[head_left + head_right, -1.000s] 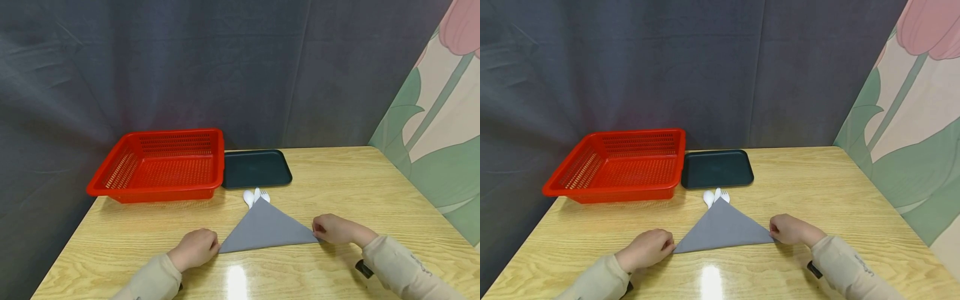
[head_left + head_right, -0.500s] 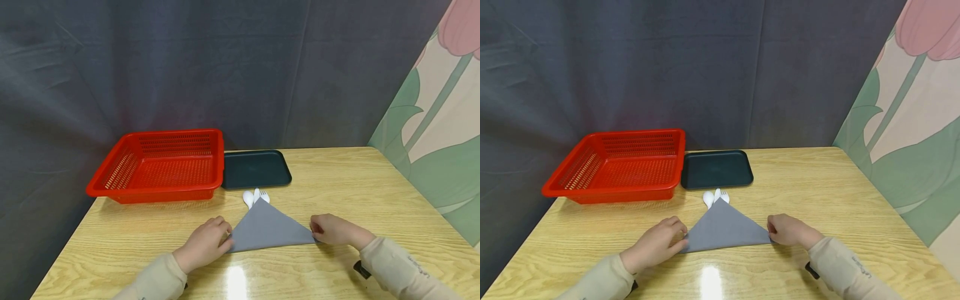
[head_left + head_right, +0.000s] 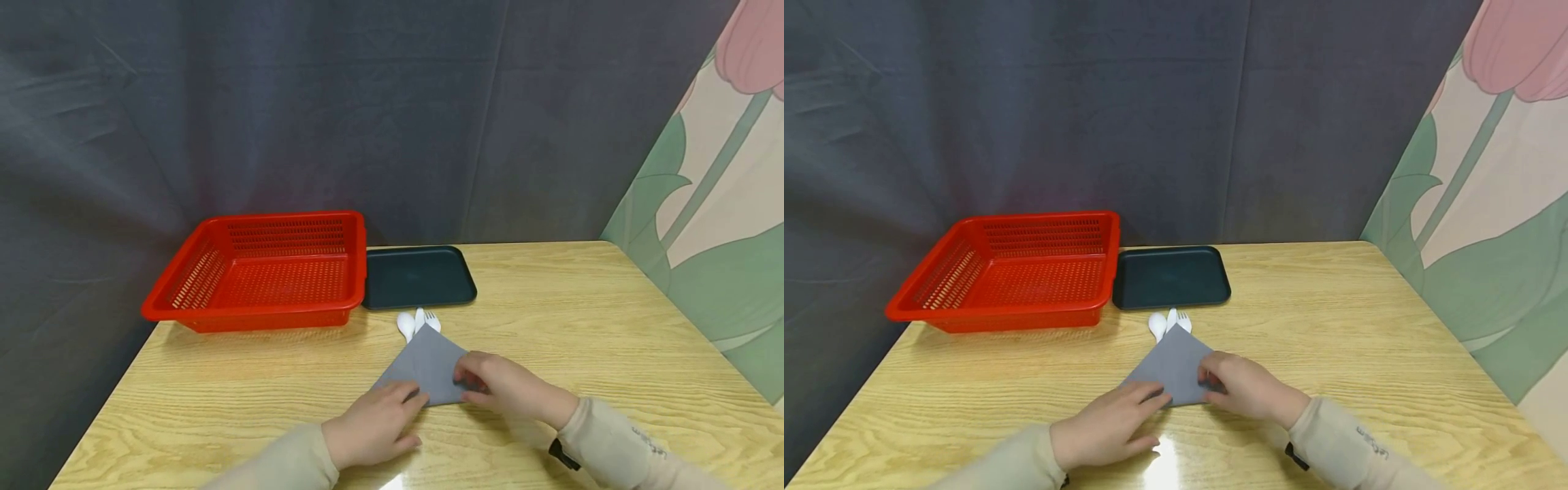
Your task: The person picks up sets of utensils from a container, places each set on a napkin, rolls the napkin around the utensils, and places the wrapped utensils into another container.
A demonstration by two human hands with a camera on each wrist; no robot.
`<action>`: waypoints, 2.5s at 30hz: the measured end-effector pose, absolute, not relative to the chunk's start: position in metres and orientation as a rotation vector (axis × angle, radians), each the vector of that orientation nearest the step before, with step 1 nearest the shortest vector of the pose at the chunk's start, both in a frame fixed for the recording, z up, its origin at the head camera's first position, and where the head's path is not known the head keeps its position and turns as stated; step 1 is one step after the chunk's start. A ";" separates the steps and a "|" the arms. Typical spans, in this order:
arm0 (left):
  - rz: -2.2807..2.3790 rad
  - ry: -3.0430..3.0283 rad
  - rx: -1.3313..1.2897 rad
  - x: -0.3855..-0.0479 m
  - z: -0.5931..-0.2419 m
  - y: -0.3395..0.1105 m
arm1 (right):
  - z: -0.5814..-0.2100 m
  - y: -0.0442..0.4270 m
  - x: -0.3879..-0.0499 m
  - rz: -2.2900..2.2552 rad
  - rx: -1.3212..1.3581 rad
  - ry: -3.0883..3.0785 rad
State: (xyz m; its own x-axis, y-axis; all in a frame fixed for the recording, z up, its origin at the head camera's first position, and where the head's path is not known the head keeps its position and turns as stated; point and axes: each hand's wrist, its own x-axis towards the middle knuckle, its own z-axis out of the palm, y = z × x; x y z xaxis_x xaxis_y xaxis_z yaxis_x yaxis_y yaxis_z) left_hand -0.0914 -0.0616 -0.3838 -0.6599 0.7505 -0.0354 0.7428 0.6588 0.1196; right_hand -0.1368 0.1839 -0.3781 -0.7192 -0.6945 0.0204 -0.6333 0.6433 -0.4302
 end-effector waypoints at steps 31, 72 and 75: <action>0.005 2.759 1.187 -0.092 -0.393 -0.057 | -0.392 0.174 -0.143 -0.667 -1.054 2.756; -0.287 2.964 1.084 -0.092 -0.399 -0.044 | -0.394 0.175 -0.155 -0.662 -0.983 2.561; -0.278 2.975 1.101 -0.092 -0.401 -0.045 | -0.393 0.174 -0.155 -0.663 -0.969 2.545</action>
